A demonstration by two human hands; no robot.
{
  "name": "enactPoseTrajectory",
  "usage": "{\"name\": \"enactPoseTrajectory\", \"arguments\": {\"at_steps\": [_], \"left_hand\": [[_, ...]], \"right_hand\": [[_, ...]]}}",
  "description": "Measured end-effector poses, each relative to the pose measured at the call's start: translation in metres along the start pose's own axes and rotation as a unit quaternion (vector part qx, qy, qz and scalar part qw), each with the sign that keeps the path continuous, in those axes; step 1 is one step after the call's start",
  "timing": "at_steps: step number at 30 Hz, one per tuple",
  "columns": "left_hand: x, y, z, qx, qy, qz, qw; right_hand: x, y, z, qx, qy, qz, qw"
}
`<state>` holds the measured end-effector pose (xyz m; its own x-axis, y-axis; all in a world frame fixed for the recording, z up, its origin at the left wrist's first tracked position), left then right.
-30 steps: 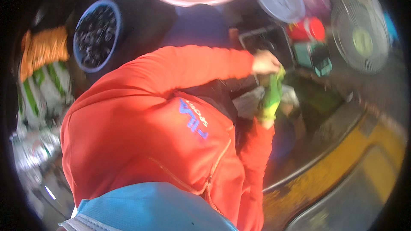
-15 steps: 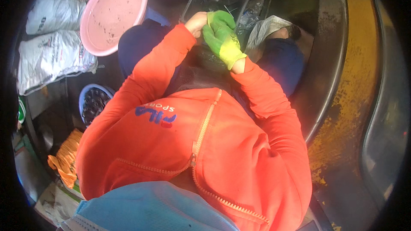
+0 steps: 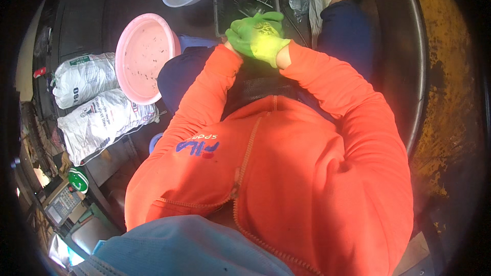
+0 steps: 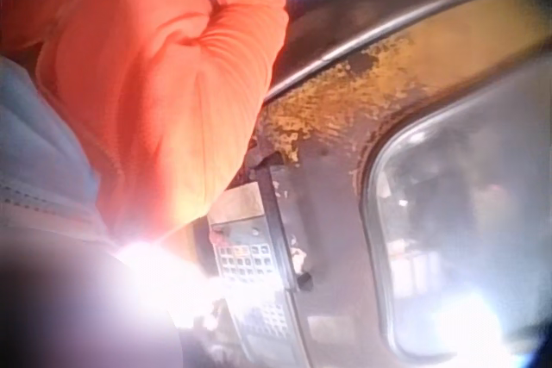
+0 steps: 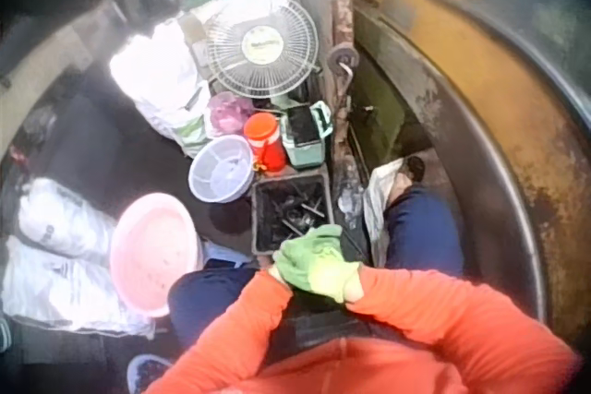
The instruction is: The person puts on green gloves and cleans small metal parts using a metal rod. They pick up parts from a pink basin, scrub them, and place them into a white bowl. The person works methodically, handling each part individually.
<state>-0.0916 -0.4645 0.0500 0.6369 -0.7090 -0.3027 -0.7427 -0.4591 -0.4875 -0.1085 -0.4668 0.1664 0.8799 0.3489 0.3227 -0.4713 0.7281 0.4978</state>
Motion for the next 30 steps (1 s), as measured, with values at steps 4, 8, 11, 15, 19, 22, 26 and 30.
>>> {"name": "enactPoseTrajectory", "arguments": {"at_steps": [4,8,11,15,19,22,26,30], "left_hand": [[-0.002,0.003,-0.003,0.003,-0.002,-0.004,1.0],[-0.001,0.002,-0.007,0.012,-0.003,-0.017,1.0],[0.0,-0.004,-0.011,0.026,0.004,-0.034,0.999],[0.003,-0.018,-0.018,0.049,0.019,-0.067,0.996],[0.005,-0.048,-0.026,0.119,0.052,-0.145,0.981],[-0.002,-0.068,-0.034,0.204,0.08,-0.226,0.949],[-0.014,-0.076,-0.047,0.364,0.059,-0.319,0.873],[-0.01,-0.069,-0.06,0.044,0.153,-0.286,0.945]], "right_hand": [[-0.006,-0.005,-0.004,0.055,0.0,-0.115,0.992],[-0.011,-0.003,-0.001,-0.064,-0.036,-0.11,0.991],[-0.003,-0.006,-0.027,-0.024,0.125,-0.08,0.989],[-0.014,0.028,-0.051,-0.493,0.15,0.304,0.801],[-0.011,0.023,-0.031,-0.435,0.127,0.17,0.875],[-0.002,0.025,-0.002,-0.064,0.01,0.08,0.995],[0.005,0.019,-0.013,-0.147,0.04,0.011,0.988],[0.006,0.022,0.019,0.003,-0.087,-0.001,0.996]]}}
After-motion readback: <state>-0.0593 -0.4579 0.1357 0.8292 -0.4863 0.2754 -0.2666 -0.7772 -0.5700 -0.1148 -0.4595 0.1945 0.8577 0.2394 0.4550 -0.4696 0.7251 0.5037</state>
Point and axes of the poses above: each hand's wrist, its own x-axis towards the middle knuckle, its own z-axis out of the back of the hand, y = z × x, the point moved 8 cm from there along x, towards the middle knuckle, and after that the axes turned 5 degrees about -z, right-handed, at the moved point
